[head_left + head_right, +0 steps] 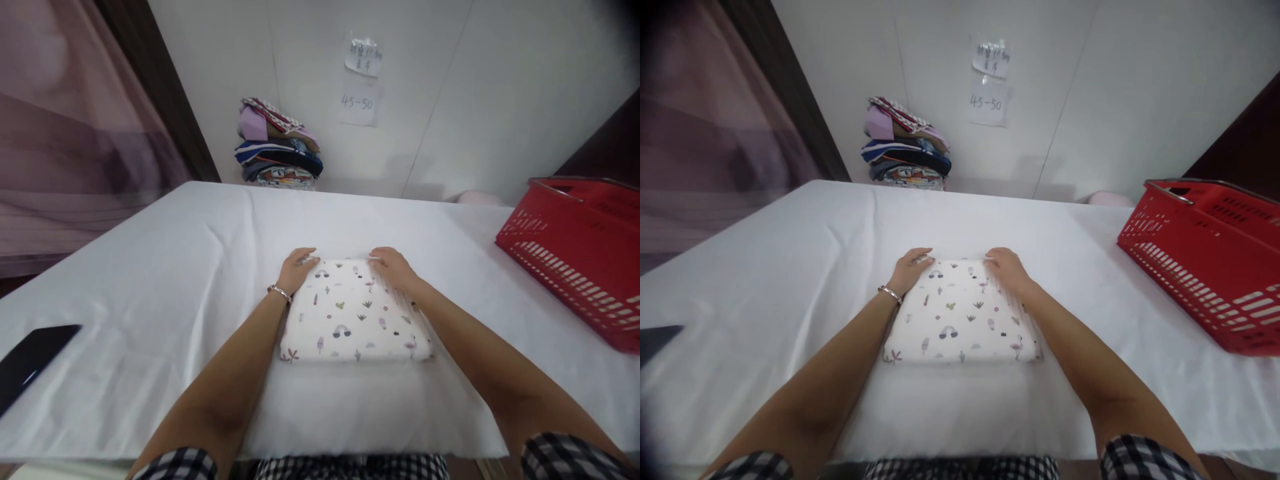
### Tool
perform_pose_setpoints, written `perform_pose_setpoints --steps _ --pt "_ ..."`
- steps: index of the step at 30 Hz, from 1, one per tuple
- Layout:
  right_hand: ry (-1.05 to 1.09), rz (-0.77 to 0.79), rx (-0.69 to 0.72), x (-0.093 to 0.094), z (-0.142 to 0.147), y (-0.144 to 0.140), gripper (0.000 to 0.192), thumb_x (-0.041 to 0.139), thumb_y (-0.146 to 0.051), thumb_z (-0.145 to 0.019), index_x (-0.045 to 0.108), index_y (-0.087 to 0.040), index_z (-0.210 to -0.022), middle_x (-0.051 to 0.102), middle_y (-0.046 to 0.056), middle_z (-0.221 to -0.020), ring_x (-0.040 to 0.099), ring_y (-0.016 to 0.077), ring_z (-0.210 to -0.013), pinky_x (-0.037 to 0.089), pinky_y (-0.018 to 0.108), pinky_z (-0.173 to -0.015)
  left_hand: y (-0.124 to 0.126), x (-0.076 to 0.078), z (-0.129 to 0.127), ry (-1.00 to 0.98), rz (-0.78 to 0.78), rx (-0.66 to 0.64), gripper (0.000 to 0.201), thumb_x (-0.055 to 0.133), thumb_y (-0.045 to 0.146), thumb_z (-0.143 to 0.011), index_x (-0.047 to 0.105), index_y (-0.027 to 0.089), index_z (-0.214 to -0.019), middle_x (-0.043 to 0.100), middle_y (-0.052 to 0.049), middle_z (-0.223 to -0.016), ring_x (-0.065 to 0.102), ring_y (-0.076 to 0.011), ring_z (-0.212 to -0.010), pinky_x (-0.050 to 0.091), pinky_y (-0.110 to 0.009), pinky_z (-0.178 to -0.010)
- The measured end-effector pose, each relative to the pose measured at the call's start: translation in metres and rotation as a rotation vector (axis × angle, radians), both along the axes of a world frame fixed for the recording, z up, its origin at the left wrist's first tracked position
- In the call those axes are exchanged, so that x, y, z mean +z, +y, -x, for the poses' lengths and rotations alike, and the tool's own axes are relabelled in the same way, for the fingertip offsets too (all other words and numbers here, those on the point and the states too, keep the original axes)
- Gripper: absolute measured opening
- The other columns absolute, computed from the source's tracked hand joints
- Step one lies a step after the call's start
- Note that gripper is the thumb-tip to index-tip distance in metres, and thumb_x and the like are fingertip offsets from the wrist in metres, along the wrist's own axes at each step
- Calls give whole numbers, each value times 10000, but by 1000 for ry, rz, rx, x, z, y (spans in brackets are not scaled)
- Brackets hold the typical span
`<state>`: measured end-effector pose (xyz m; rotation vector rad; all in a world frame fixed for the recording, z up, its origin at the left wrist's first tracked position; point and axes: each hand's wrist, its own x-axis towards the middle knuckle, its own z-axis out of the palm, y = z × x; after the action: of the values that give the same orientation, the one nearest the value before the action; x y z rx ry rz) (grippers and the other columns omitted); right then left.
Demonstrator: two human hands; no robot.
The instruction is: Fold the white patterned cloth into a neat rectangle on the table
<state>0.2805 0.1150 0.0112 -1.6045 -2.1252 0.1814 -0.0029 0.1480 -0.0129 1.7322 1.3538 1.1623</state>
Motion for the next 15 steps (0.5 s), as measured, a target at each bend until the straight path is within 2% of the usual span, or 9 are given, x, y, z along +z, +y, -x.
perform_pose_setpoints --steps 3,8,12,15 --pt "65 133 32 1 17 2 186 528 -254 -813 650 -210 -946 666 59 -999 593 206 -922 442 327 -804 2 -1 4 28 -13 -117 306 669 411 -681 678 202 -904 571 -53 -1183 519 -186 -1110 366 -325 -1002" --pt "233 280 -90 -2 22 5 135 549 -296 -778 626 -227 -864 671 15 -906 599 166 -791 431 266 -684 7 -3 5 74 25 -99 223 690 370 -644 649 212 -796 587 -40 -1129 540 -196 -1056 371 -339 -976" --pt "212 287 -76 2 21 7 94 541 -275 -773 603 -213 -807 664 14 -895 583 158 -796 404 253 -685 10 -4 3 62 19 -103 180 658 351 -659 584 204 -730 610 -28 -1066 556 -186 -977 399 -323 -893" --pt "187 259 -65 3 23 10 118 495 -281 -808 591 -214 -790 661 14 -879 575 154 -777 389 251 -669 11 -4 2 25 114 -58 217 634 397 -673 575 199 -743 639 -17 -963 568 -169 -853 422 -299 -777"
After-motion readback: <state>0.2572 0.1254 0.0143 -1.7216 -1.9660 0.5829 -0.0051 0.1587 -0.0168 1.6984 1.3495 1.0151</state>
